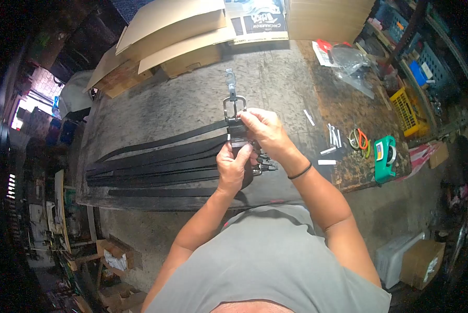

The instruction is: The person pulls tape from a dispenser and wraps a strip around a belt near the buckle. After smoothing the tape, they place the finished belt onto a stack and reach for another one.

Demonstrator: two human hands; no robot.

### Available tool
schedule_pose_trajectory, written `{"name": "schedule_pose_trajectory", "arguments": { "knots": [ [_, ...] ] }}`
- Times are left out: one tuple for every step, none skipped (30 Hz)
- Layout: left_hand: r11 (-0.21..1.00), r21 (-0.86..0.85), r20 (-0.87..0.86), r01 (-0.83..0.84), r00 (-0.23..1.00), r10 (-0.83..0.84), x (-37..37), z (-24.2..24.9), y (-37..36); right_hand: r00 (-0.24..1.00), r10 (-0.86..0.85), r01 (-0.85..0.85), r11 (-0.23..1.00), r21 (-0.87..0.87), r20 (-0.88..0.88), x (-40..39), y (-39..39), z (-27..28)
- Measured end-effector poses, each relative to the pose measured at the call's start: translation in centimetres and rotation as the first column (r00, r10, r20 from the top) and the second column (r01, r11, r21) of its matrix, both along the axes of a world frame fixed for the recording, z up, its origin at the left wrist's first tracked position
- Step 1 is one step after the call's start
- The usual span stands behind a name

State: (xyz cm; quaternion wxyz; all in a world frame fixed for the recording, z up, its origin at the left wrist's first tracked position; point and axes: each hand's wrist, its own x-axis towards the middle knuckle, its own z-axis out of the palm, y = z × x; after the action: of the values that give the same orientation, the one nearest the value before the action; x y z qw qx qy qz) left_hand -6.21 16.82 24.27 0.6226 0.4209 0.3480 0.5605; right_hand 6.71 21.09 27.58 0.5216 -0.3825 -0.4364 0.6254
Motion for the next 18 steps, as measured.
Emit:
{"name": "schedule_pose_trajectory", "arguments": {
  "knots": [
    [0.997,0.07,-0.056,0.02,0.998,-0.016,-0.5,0.1,0.3,1.0,0.005,-0.005,1.0,0.001,0.002,-0.3,0.2,0.0],
    [0.997,0.07,-0.053,0.01,0.999,-0.007,-0.8,-0.1,0.5,0.999,-0.024,0.024,1.0,0.015,0.035,-0.6,0.3,-0.1],
    [1.0,0.028,-0.043,0.012,0.999,-0.011,-1.1,-0.5,0.7,0.997,-0.046,0.044,0.999,0.029,0.068,-0.9,0.5,-0.2],
    [1.0,-0.014,-0.035,0.0,0.999,0.0,-1.6,-0.7,0.8,0.997,-0.014,0.012,1.0,0.028,0.07,-1.4,0.5,0.3],
    [1.0,-0.019,-0.049,-0.021,0.999,0.02,-1.6,-0.1,0.6,0.993,-0.077,0.072,0.995,0.066,0.084,-1.8,0.1,1.1],
    [0.998,-0.067,-0.062,-0.003,0.998,-0.001,-1.8,0.4,0.5,0.988,-0.126,0.116,0.988,0.104,0.089,-2.4,-0.2,1.8],
    [0.999,-0.003,-0.143,0.044,0.989,-0.044,-2.3,-0.5,0.7,0.977,-0.14,0.127,0.988,0.094,0.158,-2.3,-0.1,2.1],
    [0.999,-0.026,-0.093,0.046,0.994,-0.049,-2.4,-0.1,0.4,0.962,-0.152,0.134,0.987,0.093,0.225,-1.9,0.0,2.3],
    [0.998,0.015,-0.193,0.069,0.979,-0.064,-2.8,0.4,0.1,0.95,-0.166,0.134,0.982,0.135,0.263,-1.9,0.1,2.6],
    [0.996,0.015,-0.181,0.089,0.98,-0.085,-2.9,0.1,0.0,0.936,-0.189,0.14,0.974,0.178,0.297,-2.0,0.0,2.8],
    [0.994,0.0,-0.107,0.105,0.989,-0.104,-3.2,0.7,-0.1,0.945,-0.189,0.14,0.971,0.194,0.266,-2.1,0.0,2.9],
    [0.994,0.034,-0.141,0.105,0.985,-0.099,-3.9,1.3,-0.1,0.951,-0.199,0.151,0.967,0.205,0.237,-2.3,-0.1,2.9],
    [0.996,0.074,-0.142,0.057,0.989,-0.046,-4.5,1.6,-0.2,0.956,-0.201,0.152,0.963,0.224,0.212,-2.8,-0.2,3.0],
    [0.994,0.1,-0.154,0.036,0.988,-0.02,-5.2,2.0,-0.1,0.959,-0.21,0.161,0.957,0.242,0.189,-3.3,-0.3,3.1],
    [0.988,0.153,-0.149,0.01,0.989,0.013,-5.6,2.1,0.0,0.964,-0.215,0.168,0.949,0.266,0.158,-4.0,-0.3,3.3],
    [0.979,0.205,-0.142,-0.011,0.989,0.041,-6.1,2.2,0.1,0.966,-0.222,0.179,0.944,0.276,0.133,-4.6,-0.4,3.6],
    [0.961,0.273,-0.172,-0.039,0.981,0.089,-6.7,2.5,0.3,0.976,-0.205,0.179,0.95,0.256,0.076,-5.1,-0.3,3.6],
    [0.969,0.247,-0.132,-0.008,0.99,0.042,-7.3,2.6,0.3,0.981,-0.191,0.181,0.955,0.235,0.019,-5.4,-0.3,3.7]
  ]
}}
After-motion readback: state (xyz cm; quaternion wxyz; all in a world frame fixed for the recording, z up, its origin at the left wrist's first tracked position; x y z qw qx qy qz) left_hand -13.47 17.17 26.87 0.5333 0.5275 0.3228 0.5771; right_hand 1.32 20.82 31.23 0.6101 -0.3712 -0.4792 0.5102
